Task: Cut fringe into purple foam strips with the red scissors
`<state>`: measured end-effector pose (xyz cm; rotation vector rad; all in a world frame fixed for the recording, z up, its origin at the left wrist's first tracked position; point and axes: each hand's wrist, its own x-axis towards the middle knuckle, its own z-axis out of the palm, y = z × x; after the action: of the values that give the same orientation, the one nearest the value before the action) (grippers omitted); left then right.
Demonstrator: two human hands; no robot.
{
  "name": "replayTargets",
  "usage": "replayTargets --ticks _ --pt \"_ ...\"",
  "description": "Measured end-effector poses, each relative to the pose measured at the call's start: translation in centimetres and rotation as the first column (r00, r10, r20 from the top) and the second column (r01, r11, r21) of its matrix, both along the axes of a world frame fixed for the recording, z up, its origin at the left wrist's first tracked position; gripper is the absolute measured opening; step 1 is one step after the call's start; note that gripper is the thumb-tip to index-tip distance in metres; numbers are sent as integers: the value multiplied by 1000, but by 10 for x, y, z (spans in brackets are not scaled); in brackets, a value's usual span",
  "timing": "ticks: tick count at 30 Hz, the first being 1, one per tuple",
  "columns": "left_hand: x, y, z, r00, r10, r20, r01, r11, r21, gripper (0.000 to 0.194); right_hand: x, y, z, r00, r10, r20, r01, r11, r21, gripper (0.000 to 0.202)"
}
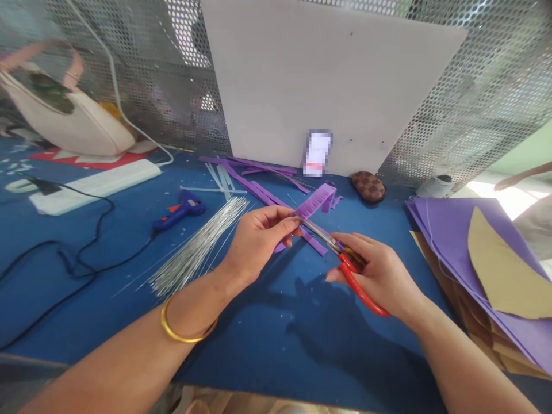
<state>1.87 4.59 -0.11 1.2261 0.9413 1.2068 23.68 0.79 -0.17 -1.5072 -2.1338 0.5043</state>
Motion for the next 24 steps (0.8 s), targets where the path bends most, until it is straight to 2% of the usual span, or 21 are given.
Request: replayTargets --ticks 14,24 --pt "1 0 0 999 25 -34 -27 999 -45 21 0 0 1 999 -25 -21 25 1000 -6 56" --pt "0 1 -2 1000 11 -12 -12 999 -35 16 3 -1 -1 1000 -19 -9 19 1000 23 54"
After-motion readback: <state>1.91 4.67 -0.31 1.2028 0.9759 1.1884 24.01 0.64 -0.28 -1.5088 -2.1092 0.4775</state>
